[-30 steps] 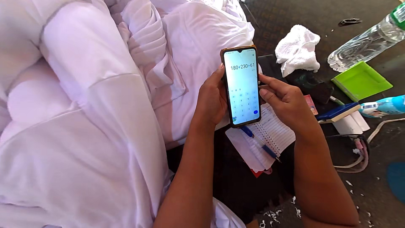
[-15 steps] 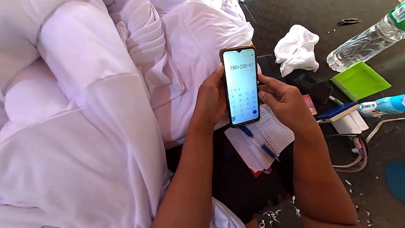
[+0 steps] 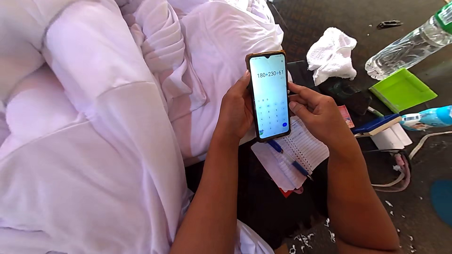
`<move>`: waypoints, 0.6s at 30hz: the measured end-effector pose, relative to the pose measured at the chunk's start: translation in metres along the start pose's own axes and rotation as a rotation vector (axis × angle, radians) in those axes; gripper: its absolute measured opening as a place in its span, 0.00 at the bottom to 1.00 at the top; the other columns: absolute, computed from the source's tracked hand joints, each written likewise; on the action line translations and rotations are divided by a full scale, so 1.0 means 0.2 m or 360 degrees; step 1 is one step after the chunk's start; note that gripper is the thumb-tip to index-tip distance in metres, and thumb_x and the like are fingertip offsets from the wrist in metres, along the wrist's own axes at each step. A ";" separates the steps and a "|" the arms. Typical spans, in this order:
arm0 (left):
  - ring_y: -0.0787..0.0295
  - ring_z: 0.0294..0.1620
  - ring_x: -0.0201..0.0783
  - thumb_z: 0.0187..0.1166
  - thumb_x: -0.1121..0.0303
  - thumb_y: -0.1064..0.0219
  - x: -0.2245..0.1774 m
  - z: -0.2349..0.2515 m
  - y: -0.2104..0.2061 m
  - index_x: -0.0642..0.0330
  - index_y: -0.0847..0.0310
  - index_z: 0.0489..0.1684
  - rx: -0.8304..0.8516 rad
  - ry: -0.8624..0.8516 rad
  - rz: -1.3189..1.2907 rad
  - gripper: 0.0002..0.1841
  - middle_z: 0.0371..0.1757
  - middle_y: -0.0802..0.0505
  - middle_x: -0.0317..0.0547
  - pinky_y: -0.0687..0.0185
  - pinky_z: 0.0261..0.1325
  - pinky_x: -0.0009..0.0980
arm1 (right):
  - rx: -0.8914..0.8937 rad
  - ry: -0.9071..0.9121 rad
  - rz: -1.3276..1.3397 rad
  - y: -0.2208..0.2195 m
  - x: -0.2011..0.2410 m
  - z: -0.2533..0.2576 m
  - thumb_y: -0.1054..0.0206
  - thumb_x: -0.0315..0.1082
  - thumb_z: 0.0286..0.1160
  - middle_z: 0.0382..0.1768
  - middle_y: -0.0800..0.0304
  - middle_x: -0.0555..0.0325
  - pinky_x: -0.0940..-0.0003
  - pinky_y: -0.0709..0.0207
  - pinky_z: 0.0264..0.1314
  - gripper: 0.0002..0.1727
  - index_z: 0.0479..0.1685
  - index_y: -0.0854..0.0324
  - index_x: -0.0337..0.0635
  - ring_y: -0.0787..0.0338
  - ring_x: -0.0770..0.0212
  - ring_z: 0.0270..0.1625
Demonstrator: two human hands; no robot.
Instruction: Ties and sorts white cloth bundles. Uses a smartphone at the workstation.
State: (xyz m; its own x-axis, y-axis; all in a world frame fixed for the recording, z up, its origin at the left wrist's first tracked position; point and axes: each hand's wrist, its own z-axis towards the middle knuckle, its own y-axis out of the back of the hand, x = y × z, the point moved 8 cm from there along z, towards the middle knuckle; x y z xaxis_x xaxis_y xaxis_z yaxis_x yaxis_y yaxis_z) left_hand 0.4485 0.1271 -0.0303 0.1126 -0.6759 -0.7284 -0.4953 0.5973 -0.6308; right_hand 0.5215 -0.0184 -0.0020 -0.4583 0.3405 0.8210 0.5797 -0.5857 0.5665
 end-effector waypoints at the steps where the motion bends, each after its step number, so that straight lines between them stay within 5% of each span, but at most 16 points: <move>1: 0.06 0.50 0.36 0.97 0.56 0.65 0.00 0.00 0.00 0.58 0.25 0.65 0.0005 -0.0005 0.0008 0.23 0.49 0.07 0.46 0.09 0.55 0.35 | -0.0003 0.0006 -0.0002 0.00 0.00 0.00 0.42 0.27 0.87 0.57 0.06 0.54 0.79 0.15 0.49 0.27 0.85 0.31 0.45 0.07 0.72 0.46; 18: 0.06 0.51 0.37 0.96 0.55 0.64 0.00 0.00 0.00 0.59 0.25 0.66 -0.0021 0.0013 0.0008 0.24 0.50 0.07 0.47 0.09 0.56 0.36 | -0.0001 -0.0010 0.0003 0.00 0.00 0.00 0.42 0.27 0.87 0.56 0.06 0.55 0.78 0.14 0.49 0.27 0.86 0.31 0.45 0.06 0.72 0.45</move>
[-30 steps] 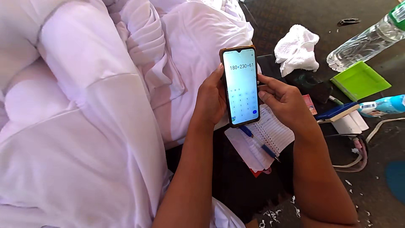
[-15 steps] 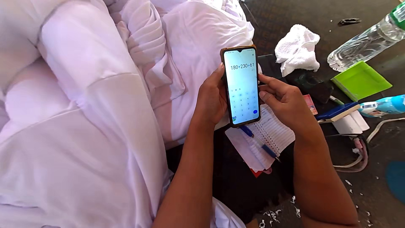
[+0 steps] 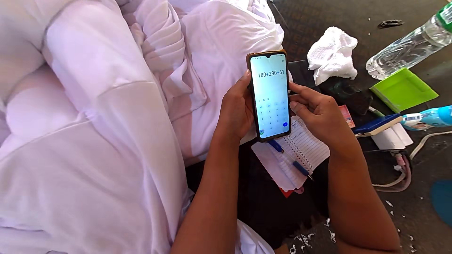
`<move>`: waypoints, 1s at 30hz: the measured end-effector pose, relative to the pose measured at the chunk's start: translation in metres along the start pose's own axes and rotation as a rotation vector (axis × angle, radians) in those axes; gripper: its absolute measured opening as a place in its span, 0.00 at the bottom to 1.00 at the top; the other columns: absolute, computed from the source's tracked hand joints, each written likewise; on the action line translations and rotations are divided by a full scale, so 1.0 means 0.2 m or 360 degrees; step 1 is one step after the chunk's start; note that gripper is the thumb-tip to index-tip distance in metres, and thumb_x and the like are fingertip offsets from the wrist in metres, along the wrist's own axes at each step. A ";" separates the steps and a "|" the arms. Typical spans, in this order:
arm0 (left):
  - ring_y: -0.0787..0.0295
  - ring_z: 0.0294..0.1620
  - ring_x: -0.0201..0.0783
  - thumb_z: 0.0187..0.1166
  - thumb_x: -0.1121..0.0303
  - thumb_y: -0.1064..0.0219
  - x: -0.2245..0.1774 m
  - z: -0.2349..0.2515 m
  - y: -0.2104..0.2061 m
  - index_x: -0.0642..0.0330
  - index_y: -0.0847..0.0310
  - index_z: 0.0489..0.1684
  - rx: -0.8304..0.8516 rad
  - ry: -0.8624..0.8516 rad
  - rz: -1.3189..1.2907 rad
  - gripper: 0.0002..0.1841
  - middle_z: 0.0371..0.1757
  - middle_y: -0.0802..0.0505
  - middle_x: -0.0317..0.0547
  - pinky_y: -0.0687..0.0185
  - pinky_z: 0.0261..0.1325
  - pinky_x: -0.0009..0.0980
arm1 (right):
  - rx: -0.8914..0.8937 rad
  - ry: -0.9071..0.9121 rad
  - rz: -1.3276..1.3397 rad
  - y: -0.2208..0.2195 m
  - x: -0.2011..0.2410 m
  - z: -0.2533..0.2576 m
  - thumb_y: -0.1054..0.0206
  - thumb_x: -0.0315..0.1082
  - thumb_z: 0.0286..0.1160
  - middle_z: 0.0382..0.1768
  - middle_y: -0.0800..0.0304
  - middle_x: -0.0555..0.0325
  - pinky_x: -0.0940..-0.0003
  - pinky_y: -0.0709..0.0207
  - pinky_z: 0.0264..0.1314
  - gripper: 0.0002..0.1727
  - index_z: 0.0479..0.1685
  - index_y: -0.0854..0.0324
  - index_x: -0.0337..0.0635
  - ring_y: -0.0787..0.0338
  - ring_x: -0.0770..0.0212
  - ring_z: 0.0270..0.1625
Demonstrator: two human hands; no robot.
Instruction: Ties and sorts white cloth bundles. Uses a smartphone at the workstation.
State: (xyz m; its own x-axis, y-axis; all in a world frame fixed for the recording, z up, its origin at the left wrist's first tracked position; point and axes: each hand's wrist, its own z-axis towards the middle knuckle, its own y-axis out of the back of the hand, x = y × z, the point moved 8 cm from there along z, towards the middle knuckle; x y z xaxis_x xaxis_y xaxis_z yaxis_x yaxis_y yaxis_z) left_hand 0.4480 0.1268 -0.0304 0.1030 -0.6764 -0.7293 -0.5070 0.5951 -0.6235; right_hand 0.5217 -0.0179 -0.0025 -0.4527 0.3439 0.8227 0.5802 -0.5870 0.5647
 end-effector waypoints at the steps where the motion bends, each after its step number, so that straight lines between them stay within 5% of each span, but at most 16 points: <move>1: 0.06 0.51 0.37 0.96 0.55 0.64 0.00 0.00 0.00 0.59 0.25 0.66 0.0004 -0.0002 -0.0001 0.24 0.50 0.07 0.47 0.09 0.56 0.36 | 0.0000 -0.0004 -0.0003 0.00 0.00 0.00 0.42 0.27 0.88 0.56 0.06 0.55 0.78 0.14 0.49 0.27 0.86 0.31 0.45 0.06 0.72 0.45; 30: 0.05 0.50 0.37 0.96 0.54 0.65 0.00 0.00 0.00 0.58 0.25 0.64 0.0000 0.0028 0.0013 0.24 0.49 0.07 0.46 0.08 0.54 0.36 | 0.0007 -0.0009 -0.0022 0.00 0.00 0.00 0.40 0.27 0.87 0.57 0.07 0.53 0.79 0.15 0.50 0.27 0.86 0.31 0.44 0.07 0.72 0.46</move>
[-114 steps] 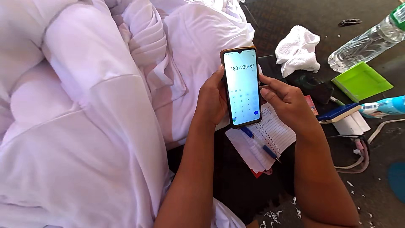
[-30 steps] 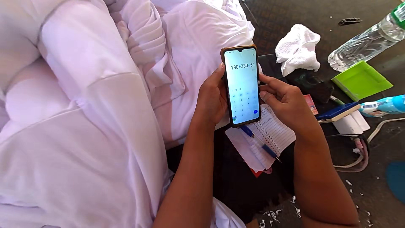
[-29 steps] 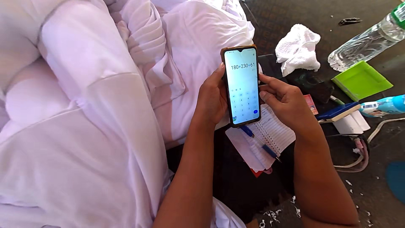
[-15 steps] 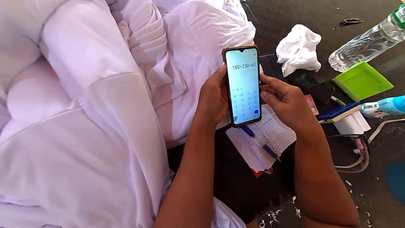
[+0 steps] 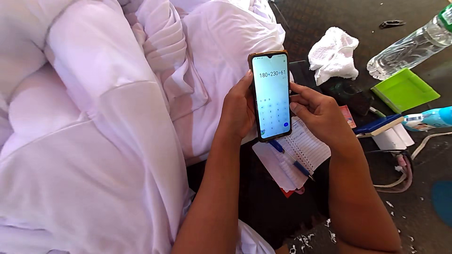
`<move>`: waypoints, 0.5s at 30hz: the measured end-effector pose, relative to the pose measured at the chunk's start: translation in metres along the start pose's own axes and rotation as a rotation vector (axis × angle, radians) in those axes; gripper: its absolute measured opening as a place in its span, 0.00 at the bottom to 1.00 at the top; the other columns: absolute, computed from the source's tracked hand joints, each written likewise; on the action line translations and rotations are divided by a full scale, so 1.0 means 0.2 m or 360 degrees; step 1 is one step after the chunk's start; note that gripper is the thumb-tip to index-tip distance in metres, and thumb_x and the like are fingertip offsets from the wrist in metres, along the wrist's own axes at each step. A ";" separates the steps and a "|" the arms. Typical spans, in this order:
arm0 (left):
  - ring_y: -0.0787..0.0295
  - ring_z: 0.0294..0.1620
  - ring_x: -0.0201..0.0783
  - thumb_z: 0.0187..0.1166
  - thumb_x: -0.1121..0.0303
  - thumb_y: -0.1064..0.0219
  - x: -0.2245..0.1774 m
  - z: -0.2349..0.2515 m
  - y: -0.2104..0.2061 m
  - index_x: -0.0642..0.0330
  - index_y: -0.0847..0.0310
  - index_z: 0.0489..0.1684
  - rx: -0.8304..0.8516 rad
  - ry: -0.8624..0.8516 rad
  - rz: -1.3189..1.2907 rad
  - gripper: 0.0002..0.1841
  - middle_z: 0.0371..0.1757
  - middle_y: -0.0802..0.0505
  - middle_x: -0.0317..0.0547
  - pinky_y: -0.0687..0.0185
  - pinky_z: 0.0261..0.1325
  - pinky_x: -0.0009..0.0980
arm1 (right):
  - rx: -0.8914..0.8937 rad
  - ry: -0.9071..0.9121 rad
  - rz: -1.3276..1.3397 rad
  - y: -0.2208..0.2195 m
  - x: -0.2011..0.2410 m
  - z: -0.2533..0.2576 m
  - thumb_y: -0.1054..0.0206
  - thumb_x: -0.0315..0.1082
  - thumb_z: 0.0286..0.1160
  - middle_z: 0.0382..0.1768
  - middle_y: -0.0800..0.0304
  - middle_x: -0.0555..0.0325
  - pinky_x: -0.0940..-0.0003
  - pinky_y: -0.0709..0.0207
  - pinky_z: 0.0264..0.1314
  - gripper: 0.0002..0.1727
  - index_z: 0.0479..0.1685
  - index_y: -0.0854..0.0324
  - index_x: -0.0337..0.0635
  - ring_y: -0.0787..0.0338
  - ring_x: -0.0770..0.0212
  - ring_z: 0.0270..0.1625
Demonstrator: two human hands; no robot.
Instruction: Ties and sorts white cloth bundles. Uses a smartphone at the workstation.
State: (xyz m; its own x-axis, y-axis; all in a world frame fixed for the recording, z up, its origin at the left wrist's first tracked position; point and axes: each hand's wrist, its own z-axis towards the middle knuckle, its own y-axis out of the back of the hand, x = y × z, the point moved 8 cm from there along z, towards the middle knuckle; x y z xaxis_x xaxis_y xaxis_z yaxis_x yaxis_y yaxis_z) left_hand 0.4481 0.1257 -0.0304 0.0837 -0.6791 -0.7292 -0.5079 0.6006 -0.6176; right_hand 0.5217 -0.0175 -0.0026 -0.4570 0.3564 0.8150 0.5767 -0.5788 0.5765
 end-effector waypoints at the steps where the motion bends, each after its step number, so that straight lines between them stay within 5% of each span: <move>1: 0.05 0.49 0.37 0.96 0.54 0.65 0.00 0.00 0.00 0.58 0.24 0.64 -0.0003 0.0000 0.0005 0.25 0.49 0.07 0.46 0.08 0.54 0.36 | 0.0008 0.0006 0.0004 0.00 0.00 0.00 0.40 0.27 0.86 0.57 0.07 0.53 0.79 0.15 0.49 0.28 0.86 0.32 0.44 0.08 0.72 0.45; 15: 0.05 0.49 0.37 0.96 0.53 0.65 0.00 0.00 -0.01 0.58 0.25 0.66 0.0033 -0.0001 0.0048 0.25 0.48 0.06 0.46 0.08 0.53 0.36 | 0.0249 0.0150 0.0007 -0.03 0.00 0.00 0.24 0.23 0.66 0.63 0.12 0.51 0.77 0.14 0.49 0.49 0.92 0.46 0.41 0.08 0.68 0.46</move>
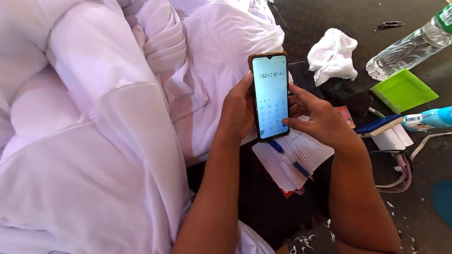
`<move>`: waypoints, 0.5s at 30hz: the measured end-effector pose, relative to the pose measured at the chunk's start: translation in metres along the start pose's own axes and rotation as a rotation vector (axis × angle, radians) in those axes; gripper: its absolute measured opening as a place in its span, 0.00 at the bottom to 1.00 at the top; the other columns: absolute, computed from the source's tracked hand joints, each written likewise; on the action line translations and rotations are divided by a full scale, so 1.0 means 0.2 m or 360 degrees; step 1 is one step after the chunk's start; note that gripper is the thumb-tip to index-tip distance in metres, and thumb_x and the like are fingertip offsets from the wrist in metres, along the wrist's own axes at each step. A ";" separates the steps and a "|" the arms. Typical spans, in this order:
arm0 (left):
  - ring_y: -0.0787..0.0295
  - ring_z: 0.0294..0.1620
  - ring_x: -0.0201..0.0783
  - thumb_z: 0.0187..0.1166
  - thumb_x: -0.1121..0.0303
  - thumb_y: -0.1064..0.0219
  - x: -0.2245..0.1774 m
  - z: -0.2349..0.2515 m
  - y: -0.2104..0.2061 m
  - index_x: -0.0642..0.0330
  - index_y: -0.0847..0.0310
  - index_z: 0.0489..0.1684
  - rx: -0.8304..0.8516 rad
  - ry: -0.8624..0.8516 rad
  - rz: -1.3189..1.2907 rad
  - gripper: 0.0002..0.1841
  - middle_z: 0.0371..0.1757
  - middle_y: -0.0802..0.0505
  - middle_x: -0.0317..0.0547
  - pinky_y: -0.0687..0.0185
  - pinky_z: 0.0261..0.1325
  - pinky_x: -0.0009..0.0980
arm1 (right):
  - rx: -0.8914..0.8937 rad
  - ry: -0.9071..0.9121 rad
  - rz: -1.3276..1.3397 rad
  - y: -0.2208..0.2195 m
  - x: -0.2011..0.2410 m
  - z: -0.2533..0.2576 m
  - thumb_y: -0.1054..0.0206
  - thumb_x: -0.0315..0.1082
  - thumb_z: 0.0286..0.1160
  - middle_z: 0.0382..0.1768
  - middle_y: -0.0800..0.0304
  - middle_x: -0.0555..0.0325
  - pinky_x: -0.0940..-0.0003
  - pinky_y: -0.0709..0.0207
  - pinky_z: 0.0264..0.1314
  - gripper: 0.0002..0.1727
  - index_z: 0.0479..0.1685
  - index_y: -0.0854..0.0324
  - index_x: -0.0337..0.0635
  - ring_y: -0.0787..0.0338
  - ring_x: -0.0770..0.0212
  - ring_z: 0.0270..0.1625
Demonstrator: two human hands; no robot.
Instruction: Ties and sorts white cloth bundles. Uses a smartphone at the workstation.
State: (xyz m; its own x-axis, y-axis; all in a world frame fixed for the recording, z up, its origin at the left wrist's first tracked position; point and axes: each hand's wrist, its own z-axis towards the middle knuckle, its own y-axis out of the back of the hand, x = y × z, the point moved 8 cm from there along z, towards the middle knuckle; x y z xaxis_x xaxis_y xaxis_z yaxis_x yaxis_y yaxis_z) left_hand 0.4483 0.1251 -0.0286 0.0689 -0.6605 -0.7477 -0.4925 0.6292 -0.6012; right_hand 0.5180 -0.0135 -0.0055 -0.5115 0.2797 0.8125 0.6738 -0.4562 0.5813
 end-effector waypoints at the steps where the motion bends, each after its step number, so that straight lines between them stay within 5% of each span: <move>1: 0.05 0.49 0.37 0.96 0.53 0.65 0.00 0.00 0.00 0.59 0.25 0.66 0.0006 -0.0008 0.0005 0.25 0.48 0.06 0.46 0.08 0.54 0.36 | 0.0009 0.0012 -0.0002 0.00 0.00 0.00 0.24 0.23 0.66 0.63 0.12 0.51 0.77 0.14 0.49 0.50 0.93 0.46 0.41 0.08 0.68 0.47; 15: 0.06 0.52 0.37 0.96 0.55 0.64 0.00 0.01 0.01 0.59 0.25 0.66 0.0027 -0.0040 -0.0005 0.24 0.51 0.07 0.47 0.09 0.57 0.36 | 0.0071 -0.0016 -0.0033 -0.01 -0.01 0.00 0.22 0.21 0.62 0.66 0.15 0.50 0.73 0.13 0.52 0.55 0.94 0.51 0.41 0.07 0.65 0.50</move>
State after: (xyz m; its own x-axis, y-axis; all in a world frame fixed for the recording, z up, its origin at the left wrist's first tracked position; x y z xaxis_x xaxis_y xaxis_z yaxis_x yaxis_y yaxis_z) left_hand 0.4491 0.1265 -0.0297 0.0923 -0.6520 -0.7526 -0.4773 0.6343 -0.6081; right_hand 0.5169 -0.0129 -0.0083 -0.5204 0.2971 0.8006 0.6864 -0.4122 0.5991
